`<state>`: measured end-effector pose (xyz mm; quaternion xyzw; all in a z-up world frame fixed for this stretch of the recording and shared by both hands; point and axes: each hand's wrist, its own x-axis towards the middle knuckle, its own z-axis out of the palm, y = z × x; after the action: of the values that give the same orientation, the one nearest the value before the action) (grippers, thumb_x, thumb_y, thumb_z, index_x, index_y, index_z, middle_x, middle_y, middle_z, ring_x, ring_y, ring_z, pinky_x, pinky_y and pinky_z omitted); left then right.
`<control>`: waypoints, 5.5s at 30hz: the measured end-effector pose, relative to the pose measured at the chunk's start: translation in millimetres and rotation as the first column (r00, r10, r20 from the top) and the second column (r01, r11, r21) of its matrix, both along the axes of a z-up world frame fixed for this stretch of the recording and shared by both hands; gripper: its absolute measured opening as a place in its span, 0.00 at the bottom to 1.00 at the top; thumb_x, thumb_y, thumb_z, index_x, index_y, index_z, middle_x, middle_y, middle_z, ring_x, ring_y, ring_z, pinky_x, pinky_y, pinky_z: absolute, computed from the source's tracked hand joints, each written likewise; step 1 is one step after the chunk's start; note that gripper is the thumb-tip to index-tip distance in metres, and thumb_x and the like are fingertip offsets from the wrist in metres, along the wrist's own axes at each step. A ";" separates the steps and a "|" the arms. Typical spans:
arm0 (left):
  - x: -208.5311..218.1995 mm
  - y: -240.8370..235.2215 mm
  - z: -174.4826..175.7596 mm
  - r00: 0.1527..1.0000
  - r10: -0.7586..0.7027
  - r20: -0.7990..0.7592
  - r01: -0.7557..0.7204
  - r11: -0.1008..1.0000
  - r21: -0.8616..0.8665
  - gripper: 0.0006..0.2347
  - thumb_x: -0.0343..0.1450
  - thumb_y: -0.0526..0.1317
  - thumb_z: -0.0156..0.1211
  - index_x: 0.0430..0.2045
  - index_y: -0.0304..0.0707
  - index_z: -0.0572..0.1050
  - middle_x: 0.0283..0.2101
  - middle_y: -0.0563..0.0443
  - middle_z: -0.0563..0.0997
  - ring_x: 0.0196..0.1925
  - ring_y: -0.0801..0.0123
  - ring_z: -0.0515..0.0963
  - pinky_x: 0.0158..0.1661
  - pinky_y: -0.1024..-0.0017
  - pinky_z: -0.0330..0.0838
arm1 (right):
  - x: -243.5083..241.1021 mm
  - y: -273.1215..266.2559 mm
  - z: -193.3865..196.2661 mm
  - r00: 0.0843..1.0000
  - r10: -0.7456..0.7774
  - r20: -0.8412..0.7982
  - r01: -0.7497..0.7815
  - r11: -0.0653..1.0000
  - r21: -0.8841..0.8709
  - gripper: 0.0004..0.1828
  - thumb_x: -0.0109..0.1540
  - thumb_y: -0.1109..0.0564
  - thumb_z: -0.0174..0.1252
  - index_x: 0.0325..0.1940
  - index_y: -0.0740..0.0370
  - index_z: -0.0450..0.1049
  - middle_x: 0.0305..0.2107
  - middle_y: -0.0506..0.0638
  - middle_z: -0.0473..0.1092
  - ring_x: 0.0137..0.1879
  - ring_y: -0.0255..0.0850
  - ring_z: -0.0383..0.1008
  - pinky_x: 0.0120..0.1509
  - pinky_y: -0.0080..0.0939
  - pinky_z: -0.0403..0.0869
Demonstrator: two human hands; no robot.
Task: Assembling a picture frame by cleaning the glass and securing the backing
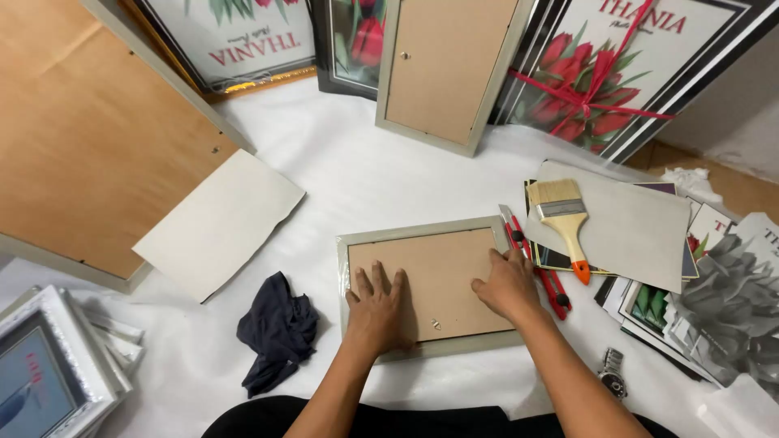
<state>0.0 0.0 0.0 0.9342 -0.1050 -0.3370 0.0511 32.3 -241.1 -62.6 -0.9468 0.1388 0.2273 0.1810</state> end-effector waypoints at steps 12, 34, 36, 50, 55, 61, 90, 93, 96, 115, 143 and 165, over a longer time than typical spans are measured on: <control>8.2 0.4 -51.9 0.999 -0.038 0.014 0.037 0.997 0.072 0.59 0.55 0.57 0.81 0.76 0.49 0.40 0.77 0.28 0.40 0.75 0.24 0.39 0.65 0.28 0.42 | 4.7 -23.2 31.9 0.973 0.064 -0.223 -0.076 0.996 -0.045 0.24 0.54 0.52 0.58 0.53 0.62 0.81 0.52 0.69 0.74 0.63 0.65 0.73 0.65 0.59 0.73; -17.4 -11.3 -63.9 0.965 -0.184 0.186 0.207 0.972 -0.113 0.45 0.59 0.56 0.76 0.72 0.62 0.55 0.77 0.37 0.46 0.77 0.35 0.44 0.69 0.34 0.37 | -20.8 -9.0 30.7 0.956 0.172 -0.236 -0.203 0.973 -0.114 0.39 0.48 0.51 0.73 0.58 0.71 0.72 0.51 0.69 0.75 0.63 0.65 0.72 0.65 0.64 0.72; -16.8 -4.3 -65.7 0.975 -0.179 0.132 0.194 0.975 -0.112 0.51 0.56 0.55 0.78 0.74 0.62 0.48 0.78 0.43 0.43 0.79 0.42 0.42 0.70 0.34 0.34 | -23.4 -4.6 40.4 0.948 0.177 -0.266 -0.209 0.973 -0.099 0.38 0.49 0.53 0.70 0.60 0.73 0.71 0.54 0.69 0.73 0.66 0.64 0.70 0.68 0.63 0.70; 5.8 61.2 -38.7 0.961 0.264 0.079 -0.247 0.953 -0.176 0.42 0.60 0.38 0.71 0.72 0.45 0.56 0.67 0.26 0.62 0.65 0.26 0.65 0.60 0.34 0.58 | -66.2 90.0 42.7 0.709 0.704 0.027 -0.704 0.710 -0.006 0.34 0.61 0.53 0.61 0.72 0.45 0.64 0.73 0.65 0.49 0.77 0.63 0.51 0.76 0.68 0.55; 11.9 91.4 -69.2 0.919 0.339 0.201 -0.313 0.938 -0.150 0.33 0.60 0.32 0.65 0.65 0.36 0.68 0.53 0.23 0.77 0.53 0.30 0.79 0.48 0.37 0.73 | -71.2 79.8 0.6 0.573 0.793 0.209 -0.791 0.601 -0.113 0.29 0.62 0.53 0.55 0.69 0.45 0.68 0.65 0.64 0.62 0.70 0.68 0.63 0.63 0.63 0.72; 9.9 104.0 -85.5 0.877 0.454 0.156 -0.417 0.882 -0.221 0.24 0.61 0.29 0.58 0.55 0.30 0.76 0.43 0.27 0.83 0.43 0.38 0.84 0.39 0.45 0.79 | -74.0 86.4 -4.7 0.510 0.847 0.147 -0.798 0.530 -0.288 0.31 0.57 0.50 0.54 0.67 0.41 0.70 0.67 0.58 0.60 0.72 0.64 0.60 0.68 0.65 0.67; 5.5 85.3 -51.1 0.851 0.511 0.122 -0.446 0.825 -0.347 0.19 0.62 0.29 0.63 0.46 0.13 0.74 0.39 0.20 0.81 0.44 0.33 0.83 0.42 0.43 0.79 | -61.8 88.5 3.8 0.598 0.798 -0.070 -0.785 0.567 -0.250 0.26 0.66 0.47 0.54 0.70 0.32 0.66 0.71 0.41 0.59 0.77 0.52 0.53 0.74 0.71 0.54; 2.9 74.6 -55.1 0.875 0.452 0.175 -0.406 0.880 -0.246 0.18 0.65 0.27 0.56 0.48 0.13 0.72 0.42 0.21 0.81 0.47 0.34 0.82 0.47 0.43 0.78 | -61.5 90.0 19.4 0.664 0.745 -0.065 -0.746 0.657 -0.104 0.23 0.67 0.49 0.53 0.67 0.36 0.71 0.71 0.41 0.61 0.78 0.53 0.53 0.73 0.64 0.60; 1.6 71.1 -63.2 0.878 0.428 0.215 -0.386 0.898 -0.211 0.16 0.65 0.29 0.56 0.46 0.15 0.73 0.39 0.25 0.81 0.46 0.36 0.83 0.47 0.44 0.78 | -44.8 72.9 46.9 0.914 0.405 -0.011 -0.399 0.904 0.156 0.19 0.66 0.55 0.54 0.60 0.45 0.79 0.56 0.50 0.76 0.67 0.54 0.71 0.65 0.62 0.70; 2.5 68.7 -99.6 0.838 0.419 0.350 -0.359 0.906 -0.226 0.11 0.70 0.32 0.49 0.42 0.21 0.70 0.37 0.30 0.76 0.39 0.37 0.83 0.38 0.48 0.80 | -24.7 3.7 27.8 0.991 -0.077 -0.109 0.065 0.992 -0.112 0.35 0.47 0.50 0.73 0.52 0.75 0.78 0.48 0.68 0.76 0.61 0.63 0.75 0.62 0.60 0.74; 0.9 76.2 -116.9 0.828 0.432 0.356 -0.368 0.899 -0.235 0.13 0.70 0.36 0.53 0.43 0.21 0.70 0.38 0.29 0.76 0.39 0.36 0.83 0.39 0.46 0.79 | -20.2 -6.5 -1.7 0.988 -0.141 -0.062 0.143 0.989 0.044 0.52 0.45 0.51 0.77 0.65 0.79 0.62 0.62 0.74 0.56 0.70 0.71 0.59 0.72 0.62 0.65; -38.8 -66.2 -159.2 0.368 -0.309 0.877 0.525 0.848 0.079 0.16 0.71 0.40 0.50 0.48 0.26 0.75 0.48 0.25 0.78 0.55 0.34 0.79 0.51 0.54 0.77 | -22.7 -21.5 -14.4 0.997 -0.074 -0.025 0.072 0.995 -0.070 0.38 0.55 0.51 0.61 0.62 0.82 0.65 0.56 0.77 0.67 0.67 0.69 0.67 0.69 0.65 0.68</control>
<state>-38.8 -66.2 -159.2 0.9029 -0.3854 0.1904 0.0041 9.7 -262.6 -77.0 -0.9434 0.1837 0.2287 0.1544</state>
